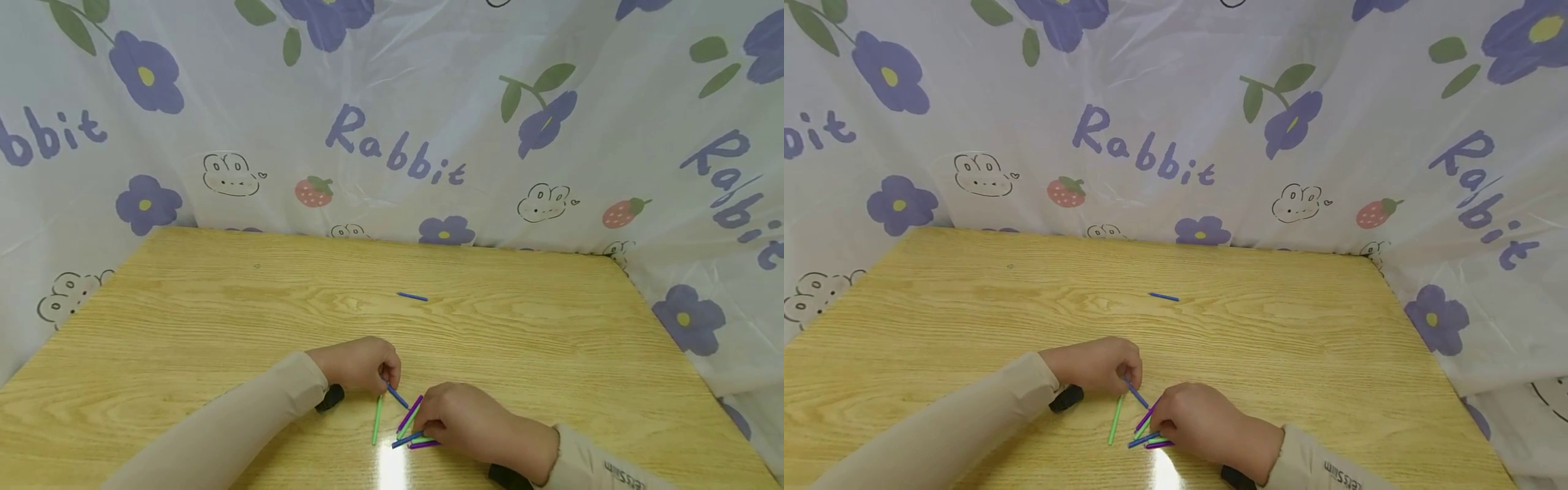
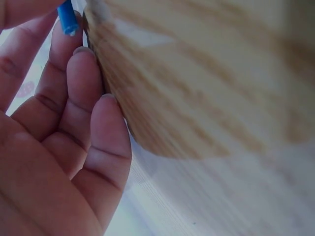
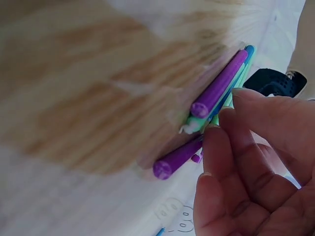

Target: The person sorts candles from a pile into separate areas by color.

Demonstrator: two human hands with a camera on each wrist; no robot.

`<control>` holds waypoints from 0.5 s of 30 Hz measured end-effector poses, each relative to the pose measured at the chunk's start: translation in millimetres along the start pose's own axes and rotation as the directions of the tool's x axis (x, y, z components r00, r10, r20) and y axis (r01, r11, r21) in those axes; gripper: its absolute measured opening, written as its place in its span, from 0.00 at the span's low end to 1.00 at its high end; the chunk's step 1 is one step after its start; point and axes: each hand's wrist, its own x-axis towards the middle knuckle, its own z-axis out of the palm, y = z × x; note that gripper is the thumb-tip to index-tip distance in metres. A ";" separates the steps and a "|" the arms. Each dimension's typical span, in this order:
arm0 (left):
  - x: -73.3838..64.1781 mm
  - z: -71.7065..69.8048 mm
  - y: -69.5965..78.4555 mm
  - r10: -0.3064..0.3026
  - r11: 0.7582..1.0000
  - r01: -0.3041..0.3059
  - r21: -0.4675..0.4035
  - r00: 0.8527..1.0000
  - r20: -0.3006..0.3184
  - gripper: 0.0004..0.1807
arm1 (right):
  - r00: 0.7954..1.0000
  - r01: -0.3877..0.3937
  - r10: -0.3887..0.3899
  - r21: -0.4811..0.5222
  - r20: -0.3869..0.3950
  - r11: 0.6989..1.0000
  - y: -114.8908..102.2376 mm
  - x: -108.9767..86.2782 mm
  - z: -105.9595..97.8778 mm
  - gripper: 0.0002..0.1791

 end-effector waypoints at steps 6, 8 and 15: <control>-0.9 -0.3 0.4 -0.008 1.000 0.008 -0.017 1.000 0.003 0.09 | 1.000 0.006 -0.005 -0.082 0.015 0.997 -2.6 0.9 1.0 0.06; -1.4 -0.5 0.5 -0.009 1.000 0.009 -0.021 1.000 0.003 0.09 | 1.000 0.012 -0.010 -0.110 0.014 0.994 -2.9 0.8 1.8 0.06; -2.6 -0.5 0.1 -0.012 0.998 0.012 -0.063 1.000 0.000 0.09 | 1.000 0.002 0.001 -0.121 0.025 0.993 -3.3 1.0 1.9 0.06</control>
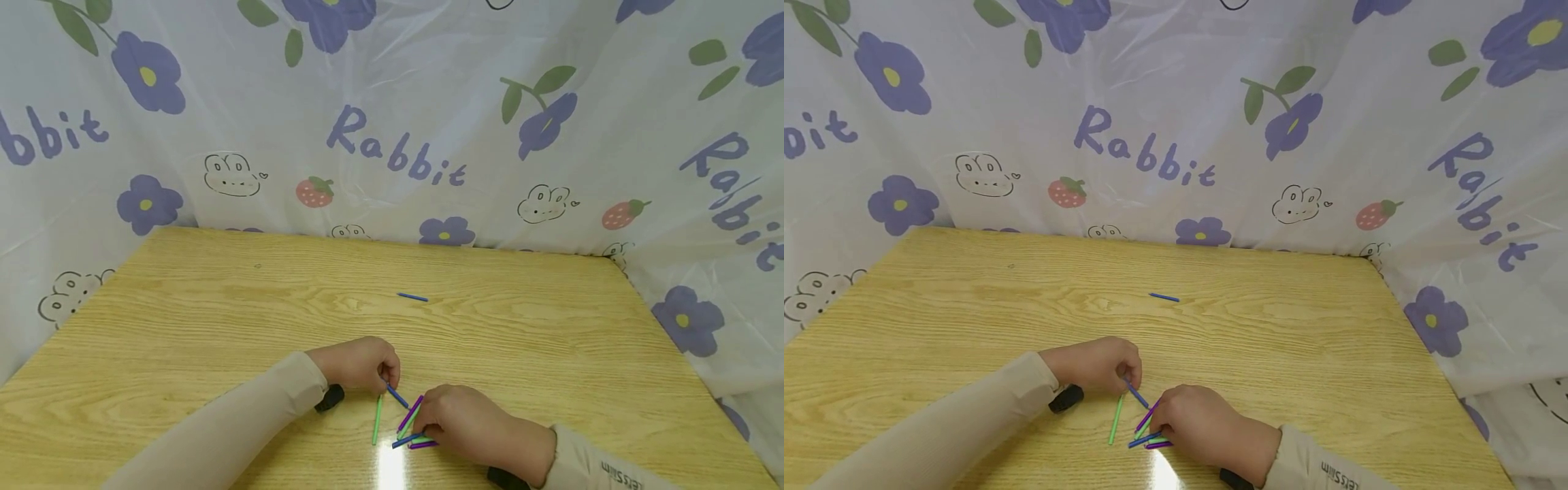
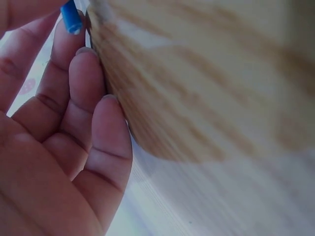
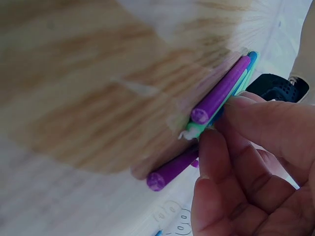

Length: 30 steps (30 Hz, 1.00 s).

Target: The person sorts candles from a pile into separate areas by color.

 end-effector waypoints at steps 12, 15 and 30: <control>-2.6 -1.6 -4.5 0.017 1.000 -0.018 -0.022 0.999 -0.034 0.10 | 0.999 -0.023 0.022 0.024 0.033 0.999 0.8 0.2 0.4 0.08; -3.4 -2.9 -7.6 0.022 0.999 -0.023 -0.023 0.998 -0.052 0.11 | 0.999 -0.031 0.030 0.029 0.039 0.999 1.8 0.0 0.6 0.09; -6.2 -14.0 -21.5 -0.011 0.992 -0.012 -0.128 0.984 -0.177 0.10 | 0.998 -0.015 0.014 0.024 0.055 1.000 0.9 1.5 -1.2 0.10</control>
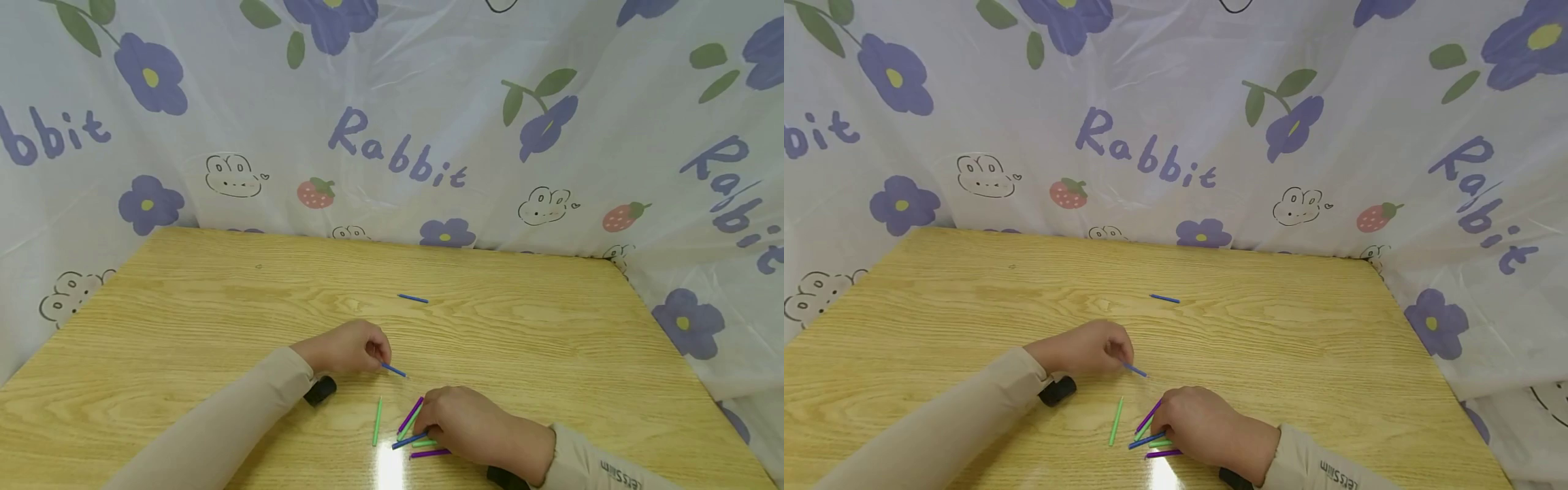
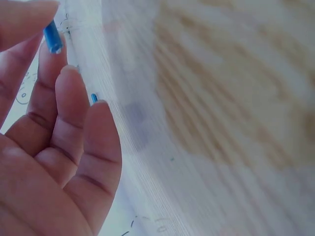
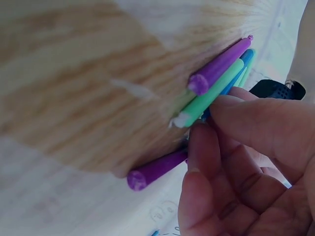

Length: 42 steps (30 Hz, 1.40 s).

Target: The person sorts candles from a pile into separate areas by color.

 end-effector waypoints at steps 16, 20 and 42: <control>10.0 -12.1 -4.9 -0.056 0.998 0.060 0.022 0.986 -0.159 0.05 | 1.000 -0.009 0.009 -0.022 0.015 1.000 -0.9 0.6 -0.2 0.08; 14.3 -14.5 -6.2 -0.085 0.996 0.090 0.012 0.974 -0.208 0.04 | 1.000 -0.011 0.011 -0.023 0.021 1.000 -1.1 0.8 -0.3 0.08; 35.8 -26.0 -5.3 -0.170 0.985 0.158 -0.062 0.939 -0.298 0.04 | 1.000 0.005 -0.005 -0.038 -0.006 0.999 -3.4 0.1 0.0 0.11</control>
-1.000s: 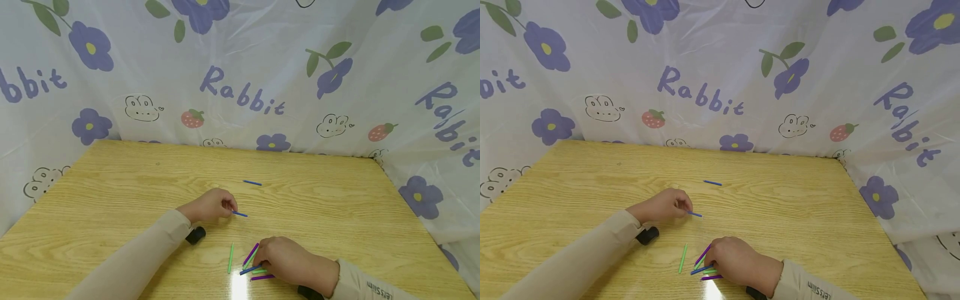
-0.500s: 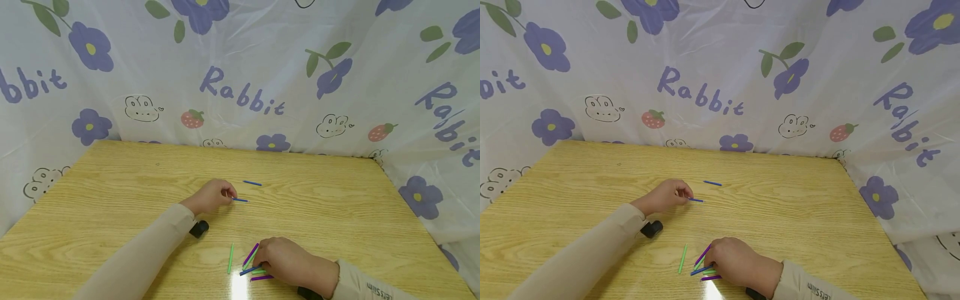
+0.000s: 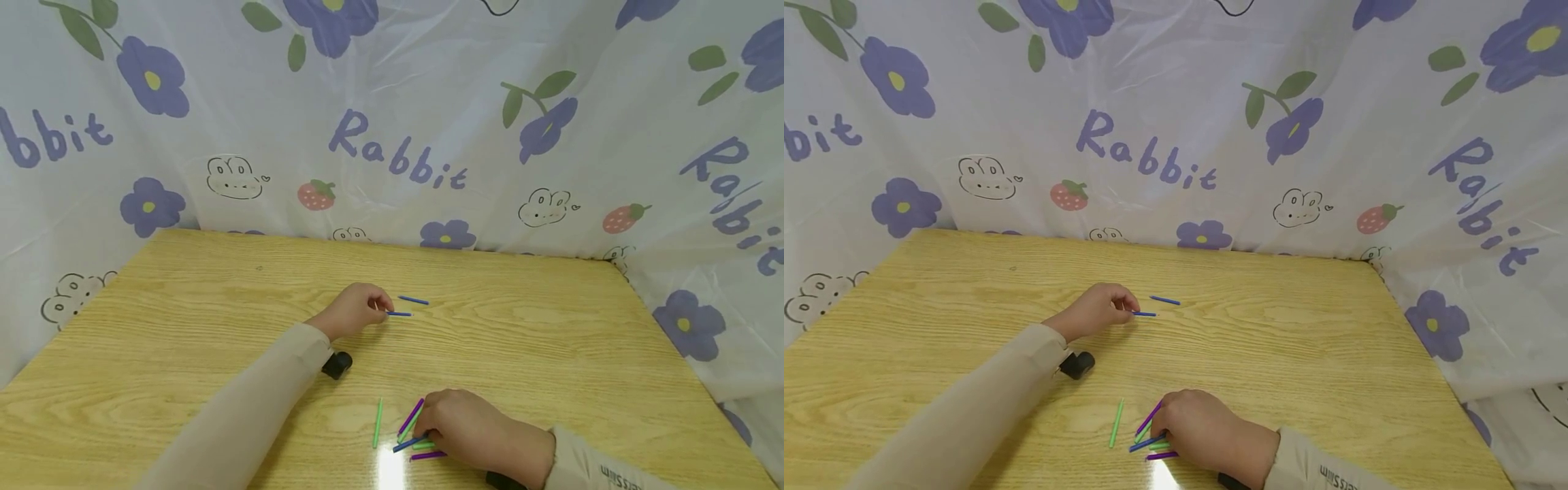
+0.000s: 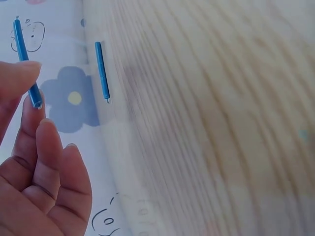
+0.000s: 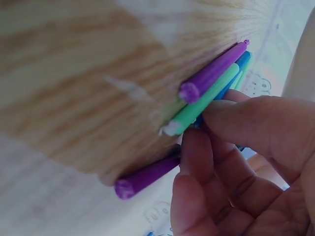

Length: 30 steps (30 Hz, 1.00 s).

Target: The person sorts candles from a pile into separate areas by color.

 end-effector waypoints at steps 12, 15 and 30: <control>14.7 4.6 -4.9 -0.042 0.999 0.041 -0.030 0.999 -0.022 0.05 | 1.000 0.013 -0.013 -0.018 -0.006 1.000 2.0 -0.9 1.3 0.12; 19.7 5.0 -6.8 -0.053 0.998 0.052 -0.024 0.998 -0.030 0.04 | 1.000 0.013 -0.013 -0.015 -0.011 1.000 1.1 -0.2 1.2 0.12; 29.6 6.1 -1.7 -0.091 0.996 0.091 0.012 0.996 -0.013 0.05 | 0.999 0.038 -0.039 -0.025 -0.033 0.999 0.7 -0.6 1.4 0.12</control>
